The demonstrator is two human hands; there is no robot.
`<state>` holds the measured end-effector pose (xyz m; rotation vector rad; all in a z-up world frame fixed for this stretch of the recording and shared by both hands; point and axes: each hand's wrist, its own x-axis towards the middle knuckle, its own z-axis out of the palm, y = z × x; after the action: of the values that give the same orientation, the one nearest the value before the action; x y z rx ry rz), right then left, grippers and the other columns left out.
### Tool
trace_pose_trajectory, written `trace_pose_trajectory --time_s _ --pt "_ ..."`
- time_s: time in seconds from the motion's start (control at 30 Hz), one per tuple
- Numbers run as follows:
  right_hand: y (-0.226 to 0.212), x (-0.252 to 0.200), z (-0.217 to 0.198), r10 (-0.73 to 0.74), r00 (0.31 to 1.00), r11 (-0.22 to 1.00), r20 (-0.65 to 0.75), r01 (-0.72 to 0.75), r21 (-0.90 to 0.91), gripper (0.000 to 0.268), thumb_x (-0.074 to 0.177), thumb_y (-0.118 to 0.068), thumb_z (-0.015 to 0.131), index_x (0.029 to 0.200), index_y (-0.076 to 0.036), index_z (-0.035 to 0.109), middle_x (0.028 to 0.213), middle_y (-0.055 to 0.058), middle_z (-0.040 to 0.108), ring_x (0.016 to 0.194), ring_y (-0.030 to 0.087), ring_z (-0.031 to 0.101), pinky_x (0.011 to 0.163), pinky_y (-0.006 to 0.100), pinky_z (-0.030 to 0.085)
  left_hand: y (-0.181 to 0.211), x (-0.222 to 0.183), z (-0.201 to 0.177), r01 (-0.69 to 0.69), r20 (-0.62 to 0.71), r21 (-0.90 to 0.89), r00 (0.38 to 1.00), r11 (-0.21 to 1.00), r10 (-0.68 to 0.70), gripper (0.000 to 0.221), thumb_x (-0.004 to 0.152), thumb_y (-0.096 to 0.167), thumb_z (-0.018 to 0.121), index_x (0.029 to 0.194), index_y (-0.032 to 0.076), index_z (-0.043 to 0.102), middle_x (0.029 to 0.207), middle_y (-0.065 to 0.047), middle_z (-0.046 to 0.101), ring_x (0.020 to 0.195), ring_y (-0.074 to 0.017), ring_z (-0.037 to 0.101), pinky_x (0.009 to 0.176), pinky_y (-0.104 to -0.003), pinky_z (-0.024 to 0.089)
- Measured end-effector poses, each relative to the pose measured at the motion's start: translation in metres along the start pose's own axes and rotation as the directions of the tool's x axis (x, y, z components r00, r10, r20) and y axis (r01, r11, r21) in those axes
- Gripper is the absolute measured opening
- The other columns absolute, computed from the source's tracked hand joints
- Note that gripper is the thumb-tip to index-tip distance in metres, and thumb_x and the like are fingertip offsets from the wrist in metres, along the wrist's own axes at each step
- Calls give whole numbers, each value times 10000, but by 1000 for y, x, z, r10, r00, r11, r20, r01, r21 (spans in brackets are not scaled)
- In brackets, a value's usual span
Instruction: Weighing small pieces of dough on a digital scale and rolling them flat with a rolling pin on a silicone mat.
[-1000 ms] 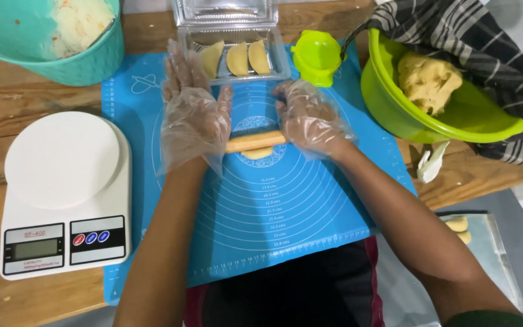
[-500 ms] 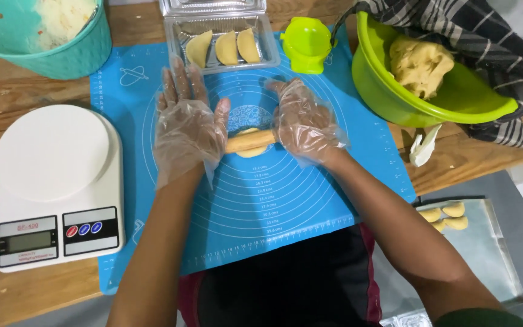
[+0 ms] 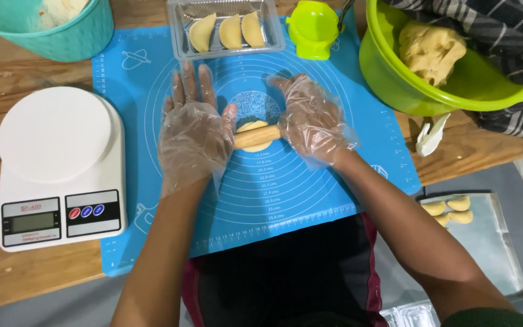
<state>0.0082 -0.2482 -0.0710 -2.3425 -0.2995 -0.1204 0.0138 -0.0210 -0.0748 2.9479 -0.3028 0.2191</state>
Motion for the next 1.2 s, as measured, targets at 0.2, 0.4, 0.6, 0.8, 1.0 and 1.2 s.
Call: trace_pose_trajectory --time_s 0.2,0.4,0.6,0.8,1.0,1.2 --pt "-6 -3 2 2 1000 998 9 -2 -63 556 919 -155 655 1455 -198 513 1441 77 509 1019 191 612 796 325 581 4 -9 -10 39 133 -58 991 998 -31 786 1080 537 306 1644 89 -8 1715 -135 -46 1583 -319 17 1258 -453 118" --pt "-7 -12 1 23 1000 990 8 -22 -137 564 911 -149 642 1457 -198 514 1423 84 513 1035 211 608 781 343 581 7 -17 -7 61 159 -54 986 997 -51 799 1066 548 310 1642 96 -12 1717 -132 -30 1578 -329 36 1249 -466 118" --pt "-9 -20 0 32 999 979 15 -28 -202 571 902 -144 629 1460 -197 516 1406 92 517 1051 232 604 767 361 580 8 -29 -8 44 123 -48 992 998 -37 783 1071 535 305 1639 78 22 1715 -148 17 1571 -339 73 1244 -466 128" --pt "-12 -26 -1 39 999 964 22 -32 -265 580 893 -138 615 1462 -196 517 1389 100 521 1067 252 600 753 379 580 7 -45 -1 19 31 -67 999 998 -17 758 1087 504 308 1644 71 30 1722 -151 42 1582 -339 92 1259 -468 148" --pt "-16 -30 -2 42 999 945 27 -31 -327 588 885 -132 602 1464 -195 519 1371 107 525 1083 272 595 739 397 579 11 -48 -21 10 0 -88 1000 996 -10 724 1092 479 262 1644 63 49 1721 -160 65 1583 -341 103 1261 -472 151" --pt "-18 -10 -4 46 999 922 26 -33 -386 598 876 -127 588 1466 -194 520 1354 115 529 1099 293 591 724 415 578 18 -29 -63 76 307 65 947 995 -92 730 1064 474 205 1645 51 74 1714 -179 93 1575 -292 92 1248 -460 178"
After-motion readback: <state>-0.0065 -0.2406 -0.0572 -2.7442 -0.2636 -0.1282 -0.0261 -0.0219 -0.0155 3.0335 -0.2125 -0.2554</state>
